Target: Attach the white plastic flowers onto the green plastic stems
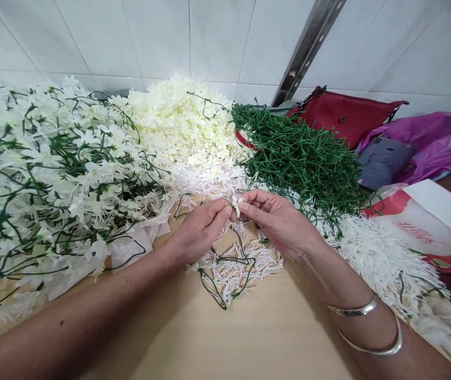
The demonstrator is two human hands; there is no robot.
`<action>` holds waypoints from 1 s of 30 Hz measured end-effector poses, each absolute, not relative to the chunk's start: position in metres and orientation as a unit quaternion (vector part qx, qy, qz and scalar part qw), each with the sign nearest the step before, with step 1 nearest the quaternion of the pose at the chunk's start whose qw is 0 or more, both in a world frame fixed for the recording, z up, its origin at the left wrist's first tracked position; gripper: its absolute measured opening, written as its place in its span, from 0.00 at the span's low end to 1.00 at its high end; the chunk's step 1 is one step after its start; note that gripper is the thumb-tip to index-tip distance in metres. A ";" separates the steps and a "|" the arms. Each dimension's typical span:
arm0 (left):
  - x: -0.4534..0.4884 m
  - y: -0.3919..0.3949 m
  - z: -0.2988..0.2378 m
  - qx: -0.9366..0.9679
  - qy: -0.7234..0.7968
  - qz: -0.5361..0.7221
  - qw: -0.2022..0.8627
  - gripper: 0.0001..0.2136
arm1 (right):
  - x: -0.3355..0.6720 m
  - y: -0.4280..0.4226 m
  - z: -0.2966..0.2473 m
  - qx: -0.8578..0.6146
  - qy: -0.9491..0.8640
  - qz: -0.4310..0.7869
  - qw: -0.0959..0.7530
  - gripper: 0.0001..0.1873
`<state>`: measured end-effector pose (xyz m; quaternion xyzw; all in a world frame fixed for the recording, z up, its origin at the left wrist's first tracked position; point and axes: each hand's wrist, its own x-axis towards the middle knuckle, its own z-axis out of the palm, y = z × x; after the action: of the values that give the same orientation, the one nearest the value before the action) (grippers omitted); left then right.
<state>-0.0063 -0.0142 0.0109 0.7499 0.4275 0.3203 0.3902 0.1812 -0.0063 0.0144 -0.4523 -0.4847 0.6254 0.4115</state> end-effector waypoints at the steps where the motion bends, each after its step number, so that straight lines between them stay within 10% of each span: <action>1: -0.006 -0.015 0.011 0.748 0.428 0.321 0.392 0.12 | 0.182 -0.006 0.015 -0.453 -0.484 0.627 0.409 0.22; 23: -0.006 -0.012 0.007 0.767 0.423 0.323 0.359 0.12 | 0.177 -0.006 0.015 -0.454 -0.555 0.578 0.390 0.20; 30: -0.006 -0.012 0.006 0.639 0.405 0.435 0.488 0.13 | 0.180 -0.009 0.016 -0.464 -0.623 0.456 0.435 0.14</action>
<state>-0.0058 -0.0120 0.0055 0.6394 0.4046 0.4347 0.4883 0.1805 -0.0086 0.0164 -0.4638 -0.6228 0.4563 0.4345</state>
